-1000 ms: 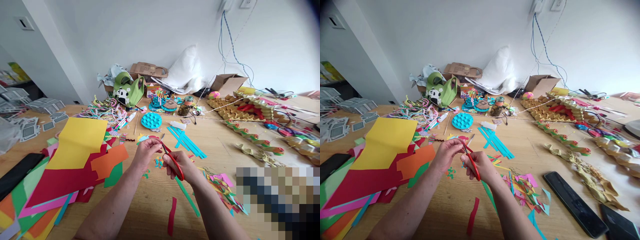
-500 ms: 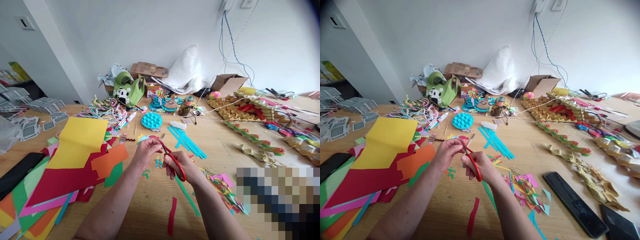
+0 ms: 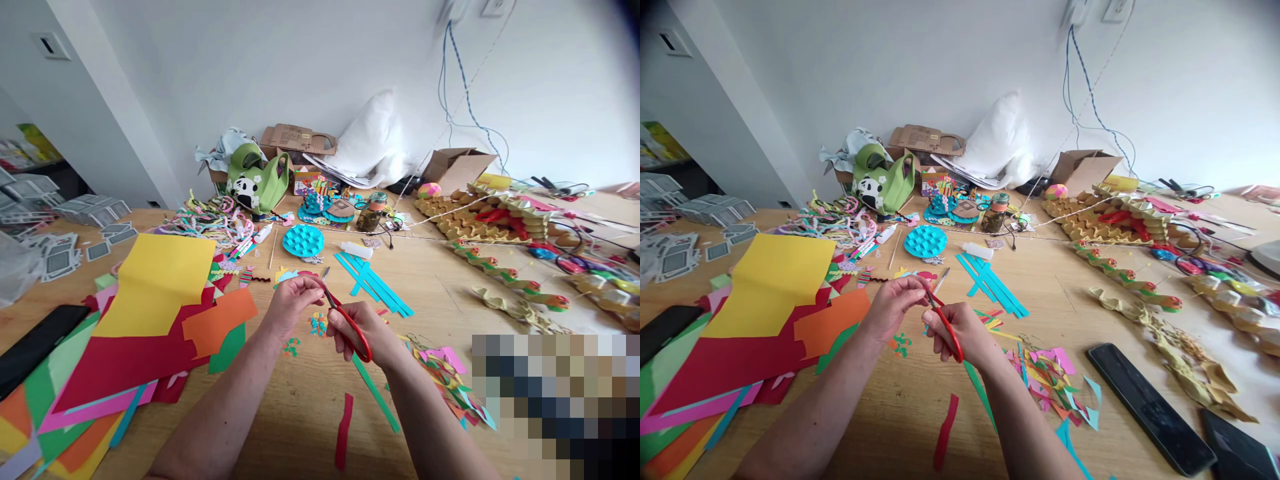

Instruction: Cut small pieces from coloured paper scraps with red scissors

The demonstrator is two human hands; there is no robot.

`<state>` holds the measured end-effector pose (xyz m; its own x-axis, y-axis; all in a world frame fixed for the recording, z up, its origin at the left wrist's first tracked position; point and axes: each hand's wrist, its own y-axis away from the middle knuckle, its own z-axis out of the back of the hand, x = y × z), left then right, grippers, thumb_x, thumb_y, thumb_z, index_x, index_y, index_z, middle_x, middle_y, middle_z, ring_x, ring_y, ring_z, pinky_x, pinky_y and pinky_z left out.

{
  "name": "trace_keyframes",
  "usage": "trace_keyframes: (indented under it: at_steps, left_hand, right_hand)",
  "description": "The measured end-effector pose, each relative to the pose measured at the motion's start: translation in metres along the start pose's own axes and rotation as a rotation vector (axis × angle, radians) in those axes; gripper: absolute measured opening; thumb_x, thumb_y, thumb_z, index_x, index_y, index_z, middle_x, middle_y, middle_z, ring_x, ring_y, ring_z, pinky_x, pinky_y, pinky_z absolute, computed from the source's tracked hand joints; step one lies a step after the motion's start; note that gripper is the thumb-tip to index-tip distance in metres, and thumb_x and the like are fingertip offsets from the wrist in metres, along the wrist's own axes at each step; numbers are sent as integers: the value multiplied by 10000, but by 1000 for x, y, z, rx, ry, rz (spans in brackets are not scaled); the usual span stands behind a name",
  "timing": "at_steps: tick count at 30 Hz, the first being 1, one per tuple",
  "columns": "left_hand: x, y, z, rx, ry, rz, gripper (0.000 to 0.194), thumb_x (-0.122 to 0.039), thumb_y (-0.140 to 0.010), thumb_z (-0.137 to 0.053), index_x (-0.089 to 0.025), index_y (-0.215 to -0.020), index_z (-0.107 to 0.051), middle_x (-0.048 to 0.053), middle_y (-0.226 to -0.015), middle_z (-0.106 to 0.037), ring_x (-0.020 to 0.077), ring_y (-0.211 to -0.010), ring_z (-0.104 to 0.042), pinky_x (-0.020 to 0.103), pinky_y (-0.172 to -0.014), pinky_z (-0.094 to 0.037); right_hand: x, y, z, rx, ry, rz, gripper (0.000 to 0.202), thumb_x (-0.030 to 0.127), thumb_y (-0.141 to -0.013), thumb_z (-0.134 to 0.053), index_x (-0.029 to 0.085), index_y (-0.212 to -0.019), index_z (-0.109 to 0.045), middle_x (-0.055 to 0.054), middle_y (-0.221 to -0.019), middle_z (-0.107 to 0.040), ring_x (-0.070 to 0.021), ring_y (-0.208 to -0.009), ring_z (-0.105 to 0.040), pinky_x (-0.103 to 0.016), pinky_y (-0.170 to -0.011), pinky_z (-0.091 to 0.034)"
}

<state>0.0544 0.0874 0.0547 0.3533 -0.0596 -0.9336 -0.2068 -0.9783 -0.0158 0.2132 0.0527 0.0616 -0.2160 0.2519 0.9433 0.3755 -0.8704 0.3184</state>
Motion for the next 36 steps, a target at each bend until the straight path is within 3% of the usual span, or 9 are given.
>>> trace_keyframes:
  at_steps: [11, 36]
  left_hand:
    - [0, 1, -3, -26, 1, 56, 148, -246, -626, -715, -123, -661, -640, 33, -807, -627, 111, -656, -572, 261, -633, -478]
    - [-4, 3, -2, 49, -3, 49, 114, -207, -637, -695, -118, -612, -629, 65, -890, -621, 132, -723, -576, 273, -661, -494]
  right_hand:
    - [3, -3, -3, -28, 16, -12, 567, 711, -695, -589, 148, -632, -554, 14, -439, -564, -84, -320, -498, -176, -316, -332]
    - [1, -1, -1, 1, 19, 18, 490, 631, -699, -652, 150, -671, -564, 10, -486, -587, -106, -383, -544, -193, -368, -367]
